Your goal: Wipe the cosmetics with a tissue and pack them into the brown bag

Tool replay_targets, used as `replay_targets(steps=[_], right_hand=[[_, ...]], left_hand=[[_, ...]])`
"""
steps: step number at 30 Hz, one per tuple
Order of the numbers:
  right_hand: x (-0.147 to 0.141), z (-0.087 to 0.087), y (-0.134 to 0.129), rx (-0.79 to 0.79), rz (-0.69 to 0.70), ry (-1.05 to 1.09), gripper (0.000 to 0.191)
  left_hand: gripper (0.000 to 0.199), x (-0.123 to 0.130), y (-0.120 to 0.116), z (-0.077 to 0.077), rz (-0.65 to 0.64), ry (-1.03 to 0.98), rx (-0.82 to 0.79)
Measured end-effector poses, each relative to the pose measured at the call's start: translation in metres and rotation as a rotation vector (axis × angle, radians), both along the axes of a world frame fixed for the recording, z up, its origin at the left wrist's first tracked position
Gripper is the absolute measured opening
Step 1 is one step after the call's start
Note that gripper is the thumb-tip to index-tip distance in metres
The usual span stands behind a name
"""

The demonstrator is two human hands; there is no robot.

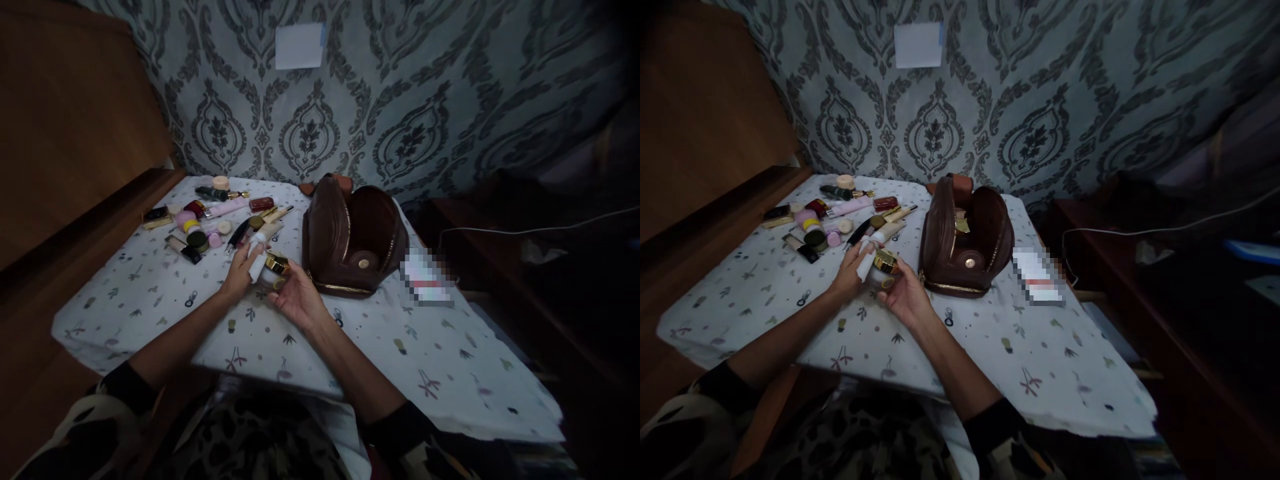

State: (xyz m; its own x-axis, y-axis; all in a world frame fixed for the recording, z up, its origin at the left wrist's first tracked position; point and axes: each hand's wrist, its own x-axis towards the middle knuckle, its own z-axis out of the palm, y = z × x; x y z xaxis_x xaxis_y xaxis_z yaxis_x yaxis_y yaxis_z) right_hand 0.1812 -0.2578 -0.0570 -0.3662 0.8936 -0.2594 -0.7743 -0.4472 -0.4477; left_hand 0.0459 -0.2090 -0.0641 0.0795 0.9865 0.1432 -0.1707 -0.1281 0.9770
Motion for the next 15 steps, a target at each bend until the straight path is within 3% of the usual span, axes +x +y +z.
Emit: replay_targets(steps=[4, 9, 15], right_hand=[[-0.0004, 0.0014, -0.0022, 0.022, 0.025, -0.026, 0.018], [0.0001, 0.0036, -0.0025, 0.007, -0.048, -0.007, 0.023], [-0.001, 0.0027, -0.0007, 0.016, -0.037, 0.01, 0.024]], left_hand=[[0.046, -0.0007, 0.0035, -0.0015, -0.045, -0.095, -0.106], [0.055, 0.0033, -0.0017, 0.0015, -0.347, -0.149, -0.189], [0.047, 0.0054, -0.0059, 0.0017, -0.219, -0.105, -0.044]])
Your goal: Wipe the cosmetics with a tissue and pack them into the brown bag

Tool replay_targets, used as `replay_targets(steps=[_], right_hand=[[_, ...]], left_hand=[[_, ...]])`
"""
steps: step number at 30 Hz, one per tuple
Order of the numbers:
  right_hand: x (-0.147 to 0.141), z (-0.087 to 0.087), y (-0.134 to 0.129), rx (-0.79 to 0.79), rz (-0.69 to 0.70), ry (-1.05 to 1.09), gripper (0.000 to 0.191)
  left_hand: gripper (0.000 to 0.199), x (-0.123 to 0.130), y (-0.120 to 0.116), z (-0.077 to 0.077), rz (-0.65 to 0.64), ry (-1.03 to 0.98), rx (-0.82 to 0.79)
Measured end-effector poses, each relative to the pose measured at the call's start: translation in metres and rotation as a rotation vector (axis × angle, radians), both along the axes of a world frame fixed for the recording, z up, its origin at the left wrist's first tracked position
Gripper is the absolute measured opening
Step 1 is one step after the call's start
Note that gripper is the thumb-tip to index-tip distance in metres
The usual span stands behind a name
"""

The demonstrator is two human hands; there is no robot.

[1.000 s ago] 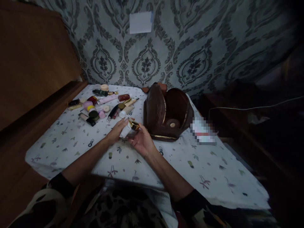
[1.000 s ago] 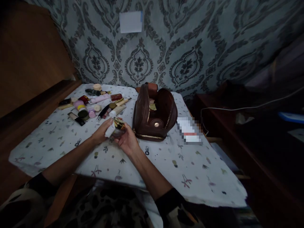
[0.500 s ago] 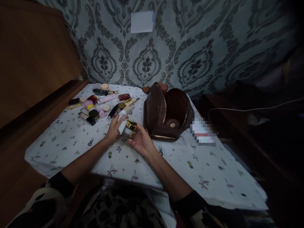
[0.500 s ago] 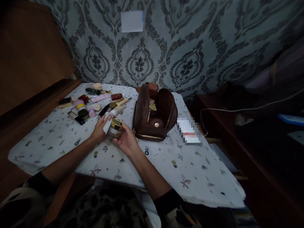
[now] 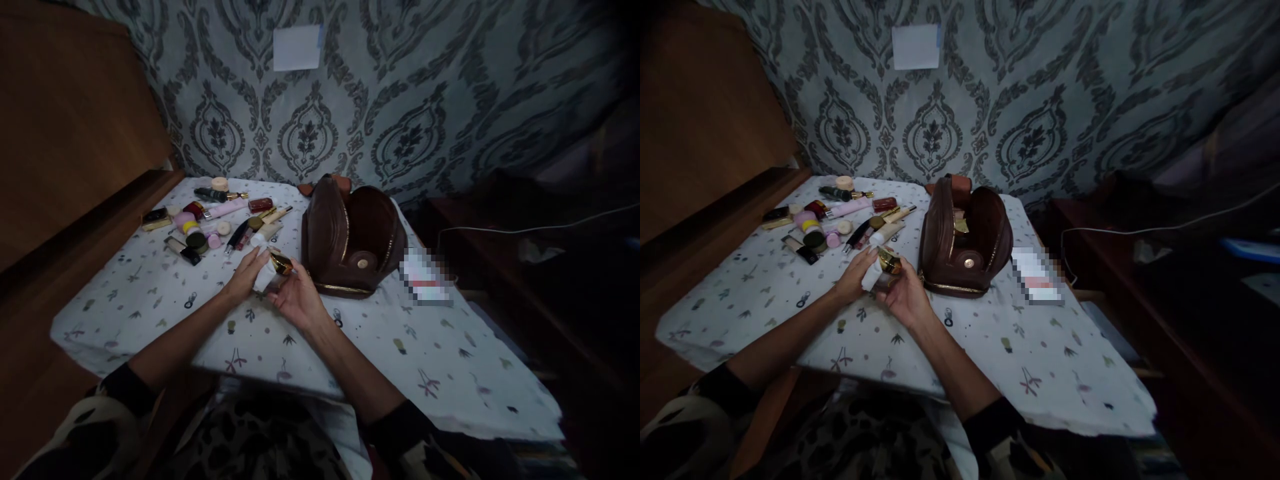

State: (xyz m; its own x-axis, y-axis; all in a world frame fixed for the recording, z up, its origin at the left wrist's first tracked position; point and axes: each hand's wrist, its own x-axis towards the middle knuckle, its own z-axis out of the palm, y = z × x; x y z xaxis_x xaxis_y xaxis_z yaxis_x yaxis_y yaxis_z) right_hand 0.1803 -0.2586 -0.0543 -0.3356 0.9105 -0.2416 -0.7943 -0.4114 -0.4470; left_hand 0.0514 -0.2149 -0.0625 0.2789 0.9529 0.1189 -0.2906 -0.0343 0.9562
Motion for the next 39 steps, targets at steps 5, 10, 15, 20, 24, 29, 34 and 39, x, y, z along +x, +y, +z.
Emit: replay_targets(steps=[5, 10, 15, 20, 24, 29, 34, 39], right_hand=[[-0.001, -0.004, 0.0, -0.005, 0.049, 0.007, 0.016], [-0.001, -0.004, -0.001, -0.031, 0.036, 0.001, 0.015], [0.001, -0.001, -0.001, -0.039, 0.01, 0.054, 0.018], [0.003, -0.001, 0.002, -0.084, 0.001, 0.071, 0.024], [0.003, -0.002, 0.003, -0.031, 0.035, 0.065, 0.024], [0.0, -0.005, 0.0, -0.04, 0.084, 0.014, 0.017], [0.0, -0.007, 0.0, -0.026, 0.078, 0.004, 0.018], [0.001, -0.007, 0.001, -0.009, 0.049, 0.003, 0.021]], left_hand=[[0.046, -0.004, 0.006, -0.002, 0.161, -0.008, -0.05], [0.043, -0.006, 0.012, -0.003, 0.21, -0.044, -0.101], [0.049, -0.003, 0.007, -0.002, -0.041, -0.059, -0.18], [0.045, 0.0, -0.002, 0.0, -0.089, -0.004, -0.045], [0.043, -0.002, 0.0, -0.002, 0.021, -0.016, 0.002], [0.042, -0.008, 0.011, -0.006, 0.175, -0.022, -0.036], [0.043, -0.01, 0.016, -0.006, 0.172, -0.052, -0.112], [0.049, -0.006, 0.011, -0.002, -0.044, -0.064, -0.195]])
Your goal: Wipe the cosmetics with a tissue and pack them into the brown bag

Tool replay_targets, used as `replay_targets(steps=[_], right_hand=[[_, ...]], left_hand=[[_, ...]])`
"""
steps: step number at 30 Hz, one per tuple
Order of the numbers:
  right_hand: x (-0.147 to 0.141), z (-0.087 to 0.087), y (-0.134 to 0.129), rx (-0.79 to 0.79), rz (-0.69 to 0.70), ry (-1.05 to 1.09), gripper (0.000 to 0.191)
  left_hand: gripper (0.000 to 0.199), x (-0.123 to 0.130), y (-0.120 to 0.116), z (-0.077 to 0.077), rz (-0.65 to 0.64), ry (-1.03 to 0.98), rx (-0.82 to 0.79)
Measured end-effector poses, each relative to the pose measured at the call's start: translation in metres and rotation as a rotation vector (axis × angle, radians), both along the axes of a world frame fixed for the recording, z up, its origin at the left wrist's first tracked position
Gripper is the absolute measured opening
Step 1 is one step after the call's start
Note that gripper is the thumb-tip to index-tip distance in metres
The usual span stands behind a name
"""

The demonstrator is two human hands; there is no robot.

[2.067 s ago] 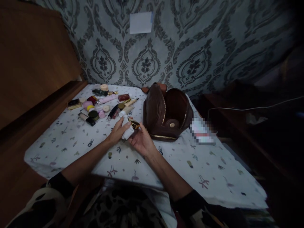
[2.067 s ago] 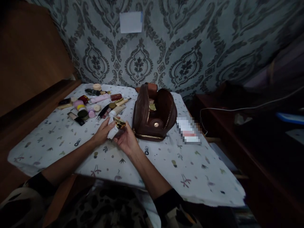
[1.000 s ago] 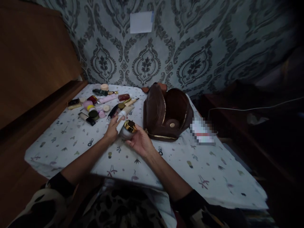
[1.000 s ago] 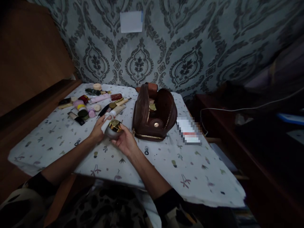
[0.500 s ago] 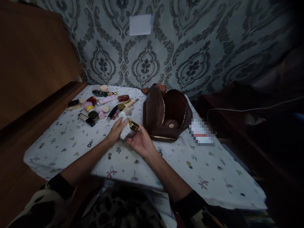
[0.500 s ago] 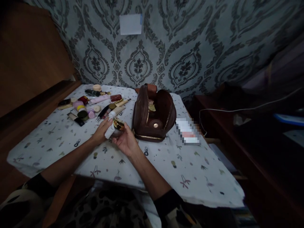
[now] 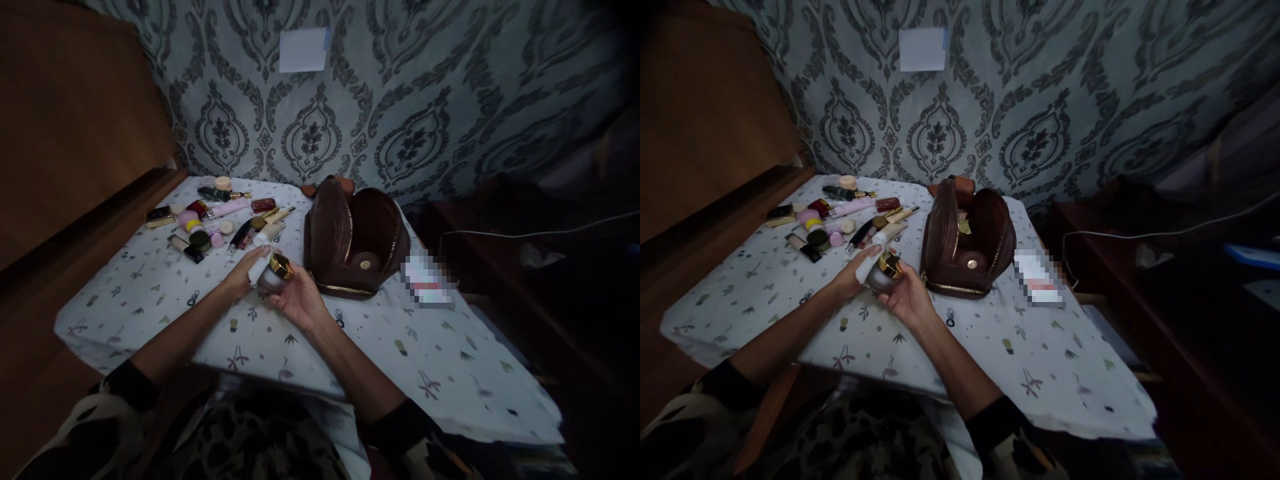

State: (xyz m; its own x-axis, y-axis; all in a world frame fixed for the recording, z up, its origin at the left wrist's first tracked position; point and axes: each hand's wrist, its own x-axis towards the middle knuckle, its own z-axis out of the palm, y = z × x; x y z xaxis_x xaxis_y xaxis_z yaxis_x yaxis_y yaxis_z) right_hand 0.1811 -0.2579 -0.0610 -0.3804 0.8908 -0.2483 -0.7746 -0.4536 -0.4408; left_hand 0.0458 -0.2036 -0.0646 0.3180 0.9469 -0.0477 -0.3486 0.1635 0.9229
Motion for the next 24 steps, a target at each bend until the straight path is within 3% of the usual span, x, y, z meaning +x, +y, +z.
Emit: replay_targets(steps=[2, 4, 14, 17, 20, 24], right_hand=[[0.0, 0.001, 0.0, -0.026, -0.032, 0.014, 0.022], [0.0, 0.003, 0.001, -0.055, -0.045, 0.03, 0.025], [-0.002, 0.001, -0.002, -0.054, -0.021, -0.014, 0.009], [-0.003, -0.002, -0.001, -0.051, -0.016, -0.033, 0.01], [-0.003, -0.003, 0.0, -0.036, 0.0, -0.02, 0.012], [-0.001, -0.003, 0.001, -0.023, -0.035, 0.006, 0.014]], left_hand=[[0.05, 0.002, -0.004, 0.002, -0.084, 0.002, 0.034], [0.049, 0.004, -0.008, 0.004, -0.09, 0.015, 0.089], [0.041, -0.001, -0.002, 0.001, 0.224, 0.055, 0.149], [0.038, -0.004, 0.003, 0.002, 0.26, 0.038, 0.147], [0.042, -0.005, 0.004, 0.003, 0.213, 0.002, 0.059], [0.042, -0.003, 0.0, 0.005, -0.009, -0.054, -0.028]])
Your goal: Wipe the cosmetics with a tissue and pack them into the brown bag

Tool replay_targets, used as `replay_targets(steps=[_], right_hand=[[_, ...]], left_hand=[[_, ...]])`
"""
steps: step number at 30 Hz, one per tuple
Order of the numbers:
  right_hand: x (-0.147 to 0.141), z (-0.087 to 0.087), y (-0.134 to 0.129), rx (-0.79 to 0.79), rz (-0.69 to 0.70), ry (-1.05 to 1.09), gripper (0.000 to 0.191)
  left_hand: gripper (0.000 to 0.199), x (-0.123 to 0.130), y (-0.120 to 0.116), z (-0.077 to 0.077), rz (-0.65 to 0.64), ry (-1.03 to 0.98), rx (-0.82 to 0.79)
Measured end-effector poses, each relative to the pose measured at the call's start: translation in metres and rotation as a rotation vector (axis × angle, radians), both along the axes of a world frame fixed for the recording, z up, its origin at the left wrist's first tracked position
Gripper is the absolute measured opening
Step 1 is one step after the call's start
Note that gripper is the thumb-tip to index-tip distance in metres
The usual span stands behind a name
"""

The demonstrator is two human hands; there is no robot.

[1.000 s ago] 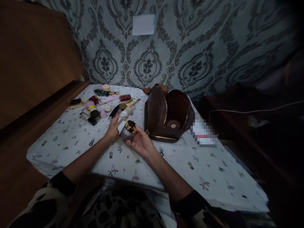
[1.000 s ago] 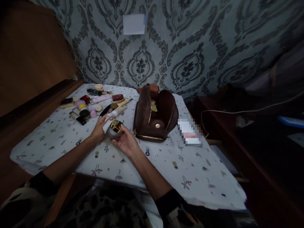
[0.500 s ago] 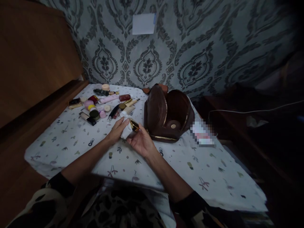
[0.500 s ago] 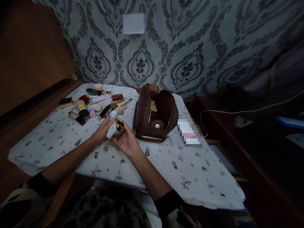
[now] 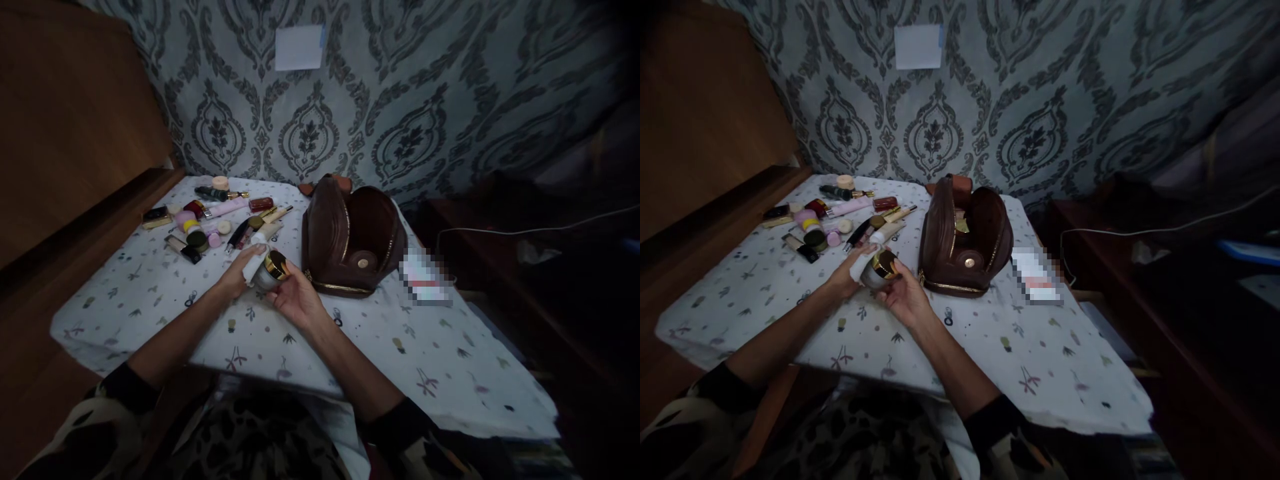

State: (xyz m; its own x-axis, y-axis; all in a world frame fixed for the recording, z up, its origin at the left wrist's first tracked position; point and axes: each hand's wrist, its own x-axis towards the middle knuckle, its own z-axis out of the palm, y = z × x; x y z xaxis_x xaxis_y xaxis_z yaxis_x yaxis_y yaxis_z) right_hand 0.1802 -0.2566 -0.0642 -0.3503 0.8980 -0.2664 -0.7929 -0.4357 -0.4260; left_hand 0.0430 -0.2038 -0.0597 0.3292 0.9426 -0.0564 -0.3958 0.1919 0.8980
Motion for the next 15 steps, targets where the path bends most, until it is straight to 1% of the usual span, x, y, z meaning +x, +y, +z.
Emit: replay_targets(steps=[2, 4, 7, 12, 15], right_hand=[[0.0015, 0.0006, 0.0006, -0.007, -0.028, 0.004, 0.016], [0.0025, 0.001, 0.001, -0.02, -0.036, 0.006, 0.019], [0.0018, 0.0001, 0.0016, -0.022, -0.03, 0.012, 0.022], [-0.0011, -0.0046, 0.0022, -0.045, -0.066, -0.026, 0.015], [-0.0012, -0.0066, 0.0021, -0.048, -0.074, -0.043, 0.013]], left_hand=[[0.044, 0.002, -0.0032, 0.0013, -0.092, -0.001, 0.022], [0.045, 0.0039, -0.0057, 0.0019, -0.101, 0.013, 0.061], [0.047, 0.0057, -0.0074, 0.0014, -0.001, 0.023, 0.102], [0.05, 0.004, -0.0043, -0.0011, 0.188, 0.112, 0.146], [0.048, 0.0006, 0.001, -0.003, 0.269, 0.127, 0.16]])
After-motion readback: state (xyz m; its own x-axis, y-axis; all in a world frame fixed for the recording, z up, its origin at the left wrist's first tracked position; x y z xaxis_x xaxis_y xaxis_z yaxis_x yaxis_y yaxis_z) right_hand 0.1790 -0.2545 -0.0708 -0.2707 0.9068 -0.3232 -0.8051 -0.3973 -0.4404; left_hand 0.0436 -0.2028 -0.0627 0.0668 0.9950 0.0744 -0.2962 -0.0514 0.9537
